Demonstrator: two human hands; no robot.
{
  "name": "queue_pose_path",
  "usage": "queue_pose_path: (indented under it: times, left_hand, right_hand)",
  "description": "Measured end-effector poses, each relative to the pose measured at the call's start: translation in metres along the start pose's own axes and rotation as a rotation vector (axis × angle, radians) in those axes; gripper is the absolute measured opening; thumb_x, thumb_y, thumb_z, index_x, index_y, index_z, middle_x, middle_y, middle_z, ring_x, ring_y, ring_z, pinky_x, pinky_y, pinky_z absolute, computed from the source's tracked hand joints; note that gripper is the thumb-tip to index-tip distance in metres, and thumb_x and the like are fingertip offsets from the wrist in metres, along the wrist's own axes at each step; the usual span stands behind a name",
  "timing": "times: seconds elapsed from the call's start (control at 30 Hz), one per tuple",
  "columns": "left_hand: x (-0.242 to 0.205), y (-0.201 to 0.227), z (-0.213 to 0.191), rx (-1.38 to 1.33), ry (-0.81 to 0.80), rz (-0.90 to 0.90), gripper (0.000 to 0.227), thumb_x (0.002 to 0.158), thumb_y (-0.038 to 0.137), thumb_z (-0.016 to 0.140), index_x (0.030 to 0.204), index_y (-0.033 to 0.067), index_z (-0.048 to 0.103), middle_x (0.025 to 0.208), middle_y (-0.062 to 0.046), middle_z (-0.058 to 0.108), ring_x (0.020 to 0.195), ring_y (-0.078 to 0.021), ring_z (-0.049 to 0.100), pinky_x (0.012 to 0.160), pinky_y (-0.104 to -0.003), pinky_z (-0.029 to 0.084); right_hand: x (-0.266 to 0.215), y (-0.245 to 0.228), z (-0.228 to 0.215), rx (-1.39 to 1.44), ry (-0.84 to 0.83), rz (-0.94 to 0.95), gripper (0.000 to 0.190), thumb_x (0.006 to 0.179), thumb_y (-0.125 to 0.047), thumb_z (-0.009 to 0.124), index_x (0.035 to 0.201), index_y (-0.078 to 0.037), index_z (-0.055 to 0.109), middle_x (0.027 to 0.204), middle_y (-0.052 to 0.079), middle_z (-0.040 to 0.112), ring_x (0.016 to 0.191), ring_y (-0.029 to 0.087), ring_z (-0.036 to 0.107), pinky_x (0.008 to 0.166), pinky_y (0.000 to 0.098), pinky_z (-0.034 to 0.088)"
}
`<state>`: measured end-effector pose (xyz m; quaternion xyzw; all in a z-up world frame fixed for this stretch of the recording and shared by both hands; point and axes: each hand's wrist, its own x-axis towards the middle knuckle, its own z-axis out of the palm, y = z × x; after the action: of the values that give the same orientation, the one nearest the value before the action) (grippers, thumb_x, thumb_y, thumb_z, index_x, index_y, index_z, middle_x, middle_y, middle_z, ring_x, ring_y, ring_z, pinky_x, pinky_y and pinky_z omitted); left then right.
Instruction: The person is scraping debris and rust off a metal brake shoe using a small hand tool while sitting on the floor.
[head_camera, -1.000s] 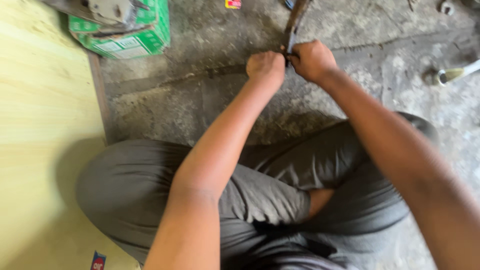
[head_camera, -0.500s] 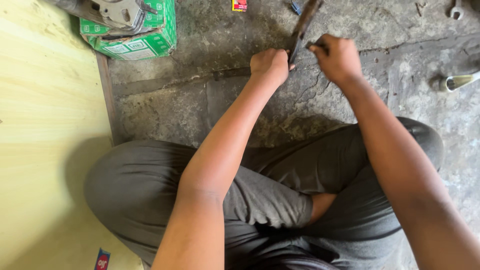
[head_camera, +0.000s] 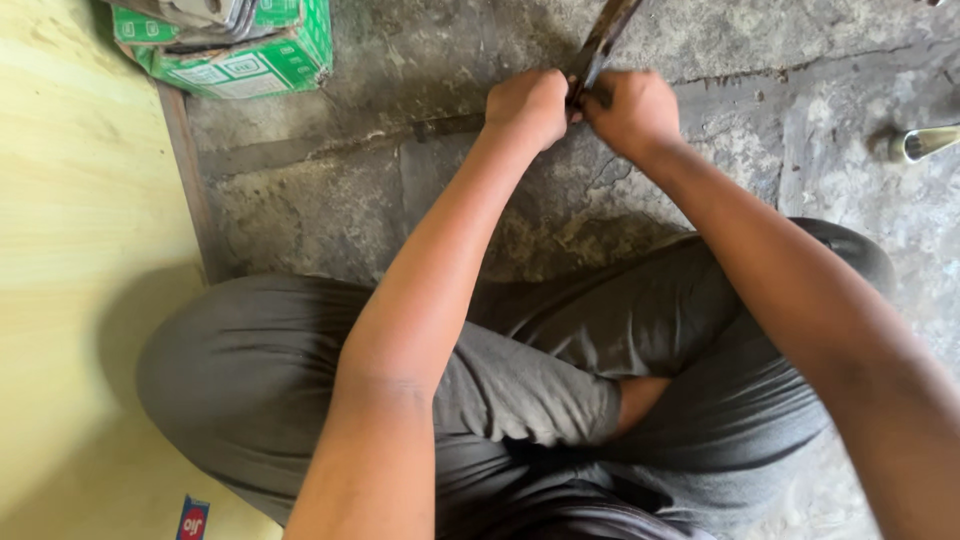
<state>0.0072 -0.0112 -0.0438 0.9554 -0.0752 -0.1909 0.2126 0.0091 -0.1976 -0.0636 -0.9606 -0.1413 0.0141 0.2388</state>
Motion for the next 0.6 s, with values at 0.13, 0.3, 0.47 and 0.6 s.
queue_pose_path:
  times: [0.13, 0.3, 0.47, 0.6]
  left_hand:
    - [0.005, 0.0, -0.005, 0.0, -0.05, -0.045, 0.023, 0.09, 0.04, 0.072, 0.095, 0.0179, 0.076, 0.093, -0.008, 0.075, 0.091, -0.0279, 0.073, 0.077, -0.046, 0.057]
    - [0.0, 0.0, 0.007, -0.029, 0.057, 0.034, 0.023, 0.088, 0.038, 0.074, 0.095, 0.0167, 0.077, 0.094, -0.009, 0.075, 0.092, -0.0306, 0.072, 0.077, -0.047, 0.056]
    - [0.006, 0.0, 0.0, 0.014, -0.048, -0.042, 0.023, 0.09, 0.039, 0.072, 0.095, 0.016, 0.075, 0.094, -0.008, 0.075, 0.092, -0.0285, 0.073, 0.078, -0.046, 0.057]
    - [0.002, 0.0, 0.006, 0.033, -0.031, -0.022, 0.021, 0.093, 0.035, 0.072, 0.095, 0.0145, 0.076, 0.096, -0.01, 0.075, 0.094, -0.0302, 0.074, 0.08, -0.046, 0.057]
  right_hand:
    - [0.015, 0.012, 0.006, 0.129, -0.043, 0.13, 0.025, 0.093, -0.027, 0.076, 0.106, -0.006, 0.079, 0.095, 0.016, 0.076, 0.078, 0.028, 0.074, 0.073, 0.0392, 0.058]
    - [0.007, 0.024, 0.02, 0.063, -0.138, 0.278, 0.022, 0.101, -0.025, 0.07, 0.108, -0.008, 0.08, 0.096, 0.015, 0.077, 0.077, 0.025, 0.074, 0.074, 0.039, 0.058]
    - [0.026, 0.029, 0.014, -0.372, -0.299, -0.127, 0.017, 0.106, -0.014, 0.066, 0.107, -0.01, 0.083, 0.098, 0.015, 0.079, 0.079, 0.027, 0.072, 0.065, 0.045, 0.055]
    - [0.01, 0.029, 0.018, 0.327, -0.158, 0.47, 0.021, 0.094, -0.025, 0.077, 0.108, -0.009, 0.08, 0.094, 0.015, 0.077, 0.072, 0.021, 0.069, 0.065, 0.039, 0.05]
